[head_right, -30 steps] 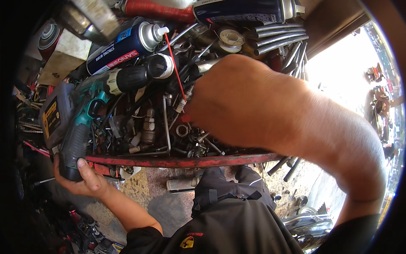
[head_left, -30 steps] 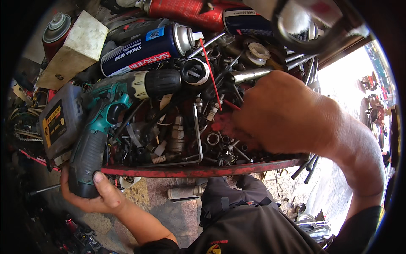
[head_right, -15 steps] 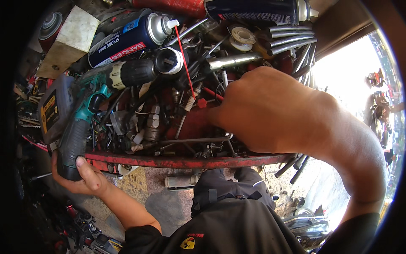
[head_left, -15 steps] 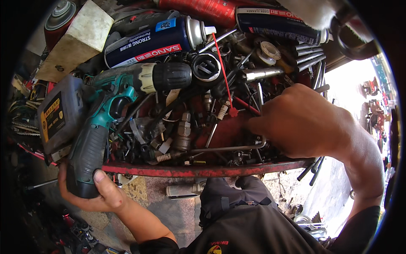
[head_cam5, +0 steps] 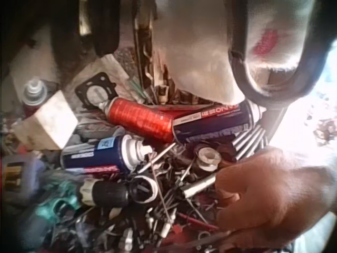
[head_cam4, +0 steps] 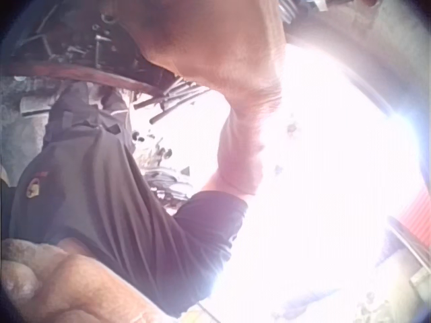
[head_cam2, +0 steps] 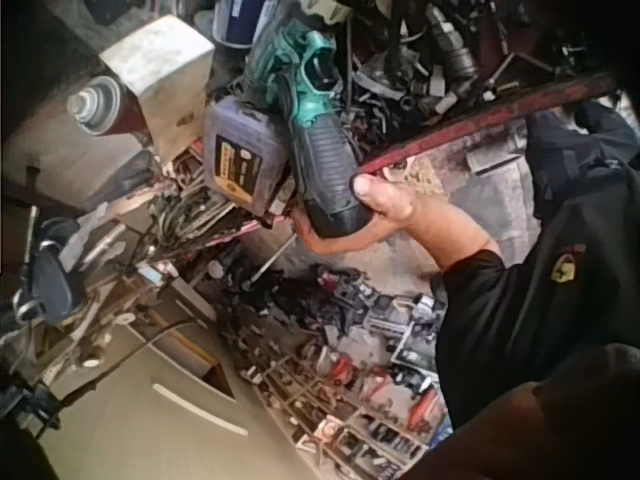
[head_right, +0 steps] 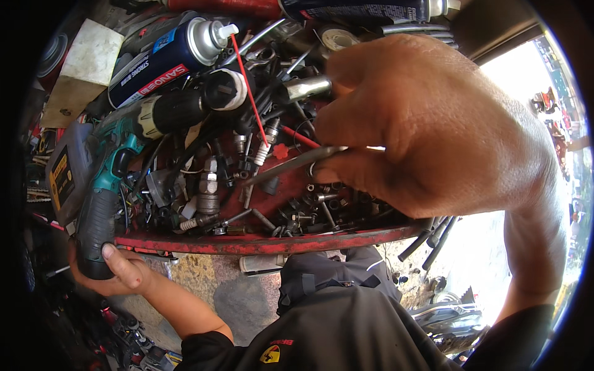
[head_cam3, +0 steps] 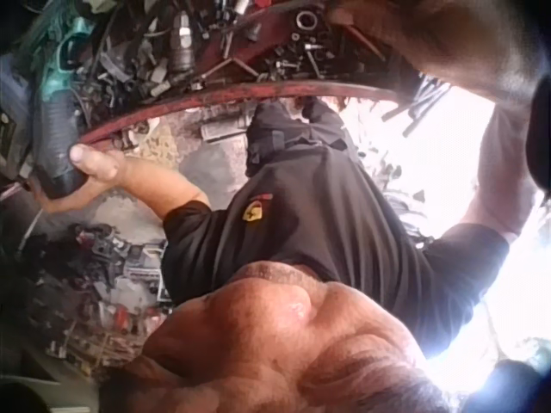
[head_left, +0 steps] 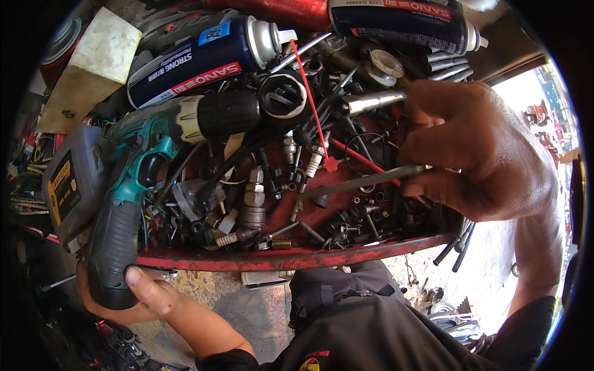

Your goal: The person uses a screwdriver to loosen and tighten screws on the right handlebar assembly of a white scooter. They then retrieve pliers from a tool cart and use them to adjust a cable or clamp near the throttle. The person repeatedly tightens and checks the handlebar components throughout the clip.

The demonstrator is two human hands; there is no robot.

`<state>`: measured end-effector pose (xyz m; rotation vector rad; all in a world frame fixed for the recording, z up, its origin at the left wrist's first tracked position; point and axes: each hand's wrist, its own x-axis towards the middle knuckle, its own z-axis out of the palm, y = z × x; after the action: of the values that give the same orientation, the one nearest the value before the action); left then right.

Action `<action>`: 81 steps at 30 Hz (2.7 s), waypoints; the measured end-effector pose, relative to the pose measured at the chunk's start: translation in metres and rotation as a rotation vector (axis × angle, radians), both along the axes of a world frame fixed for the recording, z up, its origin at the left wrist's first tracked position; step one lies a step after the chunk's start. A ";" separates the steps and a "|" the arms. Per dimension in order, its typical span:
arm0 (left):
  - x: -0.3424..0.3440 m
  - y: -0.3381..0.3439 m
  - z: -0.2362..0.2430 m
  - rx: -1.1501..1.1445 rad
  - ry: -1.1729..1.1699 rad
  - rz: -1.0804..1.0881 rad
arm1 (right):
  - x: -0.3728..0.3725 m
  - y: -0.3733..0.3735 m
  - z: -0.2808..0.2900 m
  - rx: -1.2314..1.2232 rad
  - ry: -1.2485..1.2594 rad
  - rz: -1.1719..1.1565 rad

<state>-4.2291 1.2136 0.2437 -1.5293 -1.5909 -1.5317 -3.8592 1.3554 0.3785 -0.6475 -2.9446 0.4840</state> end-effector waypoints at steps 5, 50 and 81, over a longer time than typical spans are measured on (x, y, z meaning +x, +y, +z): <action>-0.004 0.001 -0.001 0.028 0.028 0.004 | -0.004 -0.001 -0.004 -0.284 0.267 -0.042; 0.013 -0.005 0.007 -0.027 -0.248 -0.103 | -0.062 -0.023 -0.018 -0.489 0.103 -0.124; 0.100 -0.061 0.006 0.085 -0.397 -0.037 | -0.139 -0.082 0.001 -0.025 0.029 0.148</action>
<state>-4.1289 1.1523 0.2495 -1.2703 -1.6813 -1.9920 -3.9978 1.2735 0.3790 -0.4226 -2.9771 0.5385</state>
